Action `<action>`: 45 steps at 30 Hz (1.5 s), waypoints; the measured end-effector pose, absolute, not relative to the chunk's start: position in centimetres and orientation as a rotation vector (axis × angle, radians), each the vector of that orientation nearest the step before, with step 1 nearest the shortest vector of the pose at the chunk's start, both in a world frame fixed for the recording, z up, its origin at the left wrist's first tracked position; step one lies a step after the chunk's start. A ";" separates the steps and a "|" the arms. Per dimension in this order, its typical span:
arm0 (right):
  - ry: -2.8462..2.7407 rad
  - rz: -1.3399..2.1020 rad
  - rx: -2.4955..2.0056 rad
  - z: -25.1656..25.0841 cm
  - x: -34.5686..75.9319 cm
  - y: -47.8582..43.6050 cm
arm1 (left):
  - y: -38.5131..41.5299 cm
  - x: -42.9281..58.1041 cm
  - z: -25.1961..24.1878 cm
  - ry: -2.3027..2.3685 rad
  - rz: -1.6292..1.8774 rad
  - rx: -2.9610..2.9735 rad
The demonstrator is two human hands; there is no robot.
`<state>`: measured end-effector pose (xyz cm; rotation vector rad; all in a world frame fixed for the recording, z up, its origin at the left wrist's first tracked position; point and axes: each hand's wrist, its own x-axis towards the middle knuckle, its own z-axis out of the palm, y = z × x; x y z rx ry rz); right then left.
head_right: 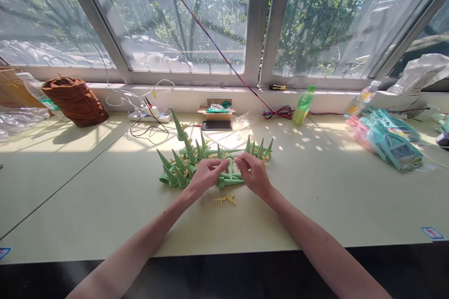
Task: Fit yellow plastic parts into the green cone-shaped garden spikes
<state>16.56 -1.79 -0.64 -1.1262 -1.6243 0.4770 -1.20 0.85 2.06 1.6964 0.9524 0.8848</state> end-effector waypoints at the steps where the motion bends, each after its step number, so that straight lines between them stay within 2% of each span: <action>1: -1.625 0.471 -1.134 -0.6 16.6 -1.8 | 0.9 -1.2 2.0 0.949 0.880 1.693; 11: -1.644 0.443 -1.185 -0.6 16.6 -1.8 | 0.8 -1.2 1.4 0.877 0.912 1.726; 22: -1.663 0.441 -1.159 -0.4 16.6 -1.9 | 0.7 -0.8 0.9 0.816 1.155 1.902; 34: -1.582 0.540 -1.153 -0.8 16.1 -1.9 | 0.7 -0.5 0.2 0.809 1.058 1.785; 45: -1.653 0.621 -1.152 -0.8 15.9 -2.0 | 1.3 -0.6 0.1 0.885 1.149 1.691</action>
